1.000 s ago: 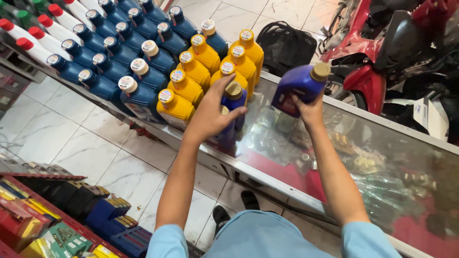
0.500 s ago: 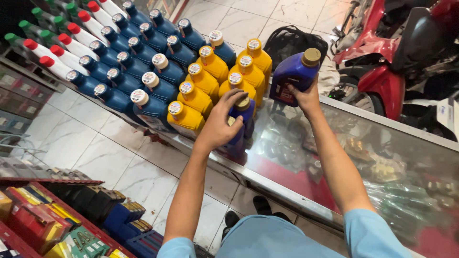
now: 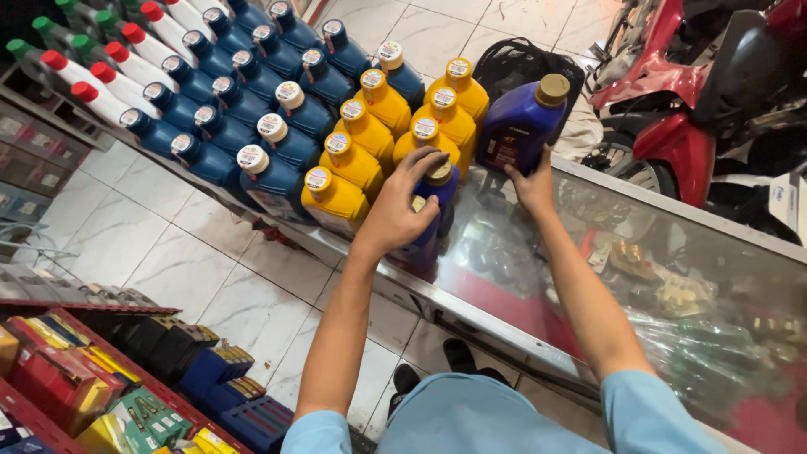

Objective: The person repeatedly picks up bottles of motor oil from a red metal shelf and places them onto a glass display counter. They handle multiple bottles of different colors, including blue, yellow, and black, moving them one by one from the shelf to the counter.

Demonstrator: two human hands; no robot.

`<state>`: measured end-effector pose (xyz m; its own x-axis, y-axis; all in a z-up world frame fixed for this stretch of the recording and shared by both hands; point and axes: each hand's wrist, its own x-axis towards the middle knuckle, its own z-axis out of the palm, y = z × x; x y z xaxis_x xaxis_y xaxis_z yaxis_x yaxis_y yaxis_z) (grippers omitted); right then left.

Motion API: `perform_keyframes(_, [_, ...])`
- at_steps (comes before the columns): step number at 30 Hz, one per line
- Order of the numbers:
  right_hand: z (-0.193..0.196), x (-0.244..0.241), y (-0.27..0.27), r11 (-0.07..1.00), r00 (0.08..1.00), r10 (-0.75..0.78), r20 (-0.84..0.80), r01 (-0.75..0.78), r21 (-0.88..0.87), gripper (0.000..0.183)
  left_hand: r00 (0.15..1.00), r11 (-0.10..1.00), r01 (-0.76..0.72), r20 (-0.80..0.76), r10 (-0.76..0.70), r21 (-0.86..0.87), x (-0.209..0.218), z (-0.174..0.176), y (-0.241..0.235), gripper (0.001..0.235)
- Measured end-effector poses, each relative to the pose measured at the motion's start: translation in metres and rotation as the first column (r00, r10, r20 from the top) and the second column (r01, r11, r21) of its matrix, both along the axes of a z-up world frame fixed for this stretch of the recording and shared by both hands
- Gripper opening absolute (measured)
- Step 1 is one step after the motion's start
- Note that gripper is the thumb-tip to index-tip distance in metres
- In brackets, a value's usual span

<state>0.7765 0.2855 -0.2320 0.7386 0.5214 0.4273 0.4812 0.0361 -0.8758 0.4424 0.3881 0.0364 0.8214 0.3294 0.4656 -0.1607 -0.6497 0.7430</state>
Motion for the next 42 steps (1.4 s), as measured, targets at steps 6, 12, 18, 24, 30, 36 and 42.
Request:
perform_keyframes(6, [-0.005, -0.077, -0.007, 0.943, 0.942, -0.328, -0.071, 0.321, -0.088, 0.106, 0.999, 1.0, -0.009, 0.035, 0.008, 0.027, 0.0, -0.001, 0.0, 0.057])
perform_keyframes(12, [0.011, -0.189, -0.031, 0.994, 0.973, -0.108, -0.205, 0.1, -0.051, 0.092, 0.988, 0.989, -0.131, 0.077, 0.136, -0.066, -0.008, -0.003, -0.01, 0.063])
perform_keyframes(18, [0.026, -0.249, -0.056, 0.996, 0.845, 0.071, -0.531, -0.087, -0.006, 0.077, 0.857, 0.87, -0.482, 0.258, 0.446, 0.099, -0.057, -0.064, -0.056, 0.06])
perform_keyframes(24, [0.034, -0.259, -0.096, 0.929, 0.966, 0.257, 0.033, -0.238, -0.282, 0.03, 0.644, 0.512, -0.749, -0.281, 0.712, -0.42, -0.146, -0.179, -0.133, 0.037])
perform_keyframes(30, [0.024, -0.265, -0.107, 0.66, 0.686, 0.653, -0.322, -0.723, -0.202, 0.021, 0.374, 0.127, -0.868, -0.465, 0.802, -0.48, -0.21, -0.223, -0.217, 0.033])
perform_keyframes(36, [-0.008, -0.287, -0.029, 0.224, 0.294, 0.874, -0.386, -0.95, -0.216, 0.019, -0.035, -0.256, -0.802, -0.385, 0.922, -0.539, -0.245, -0.19, -0.25, 0.031])
perform_keyframes(42, [-0.01, -0.37, 0.017, -0.034, -0.001, 0.935, -0.354, -0.996, -0.087, 0.018, -0.384, -0.389, -0.852, -0.086, 0.919, -0.351, -0.286, -0.156, -0.308, 0.026])
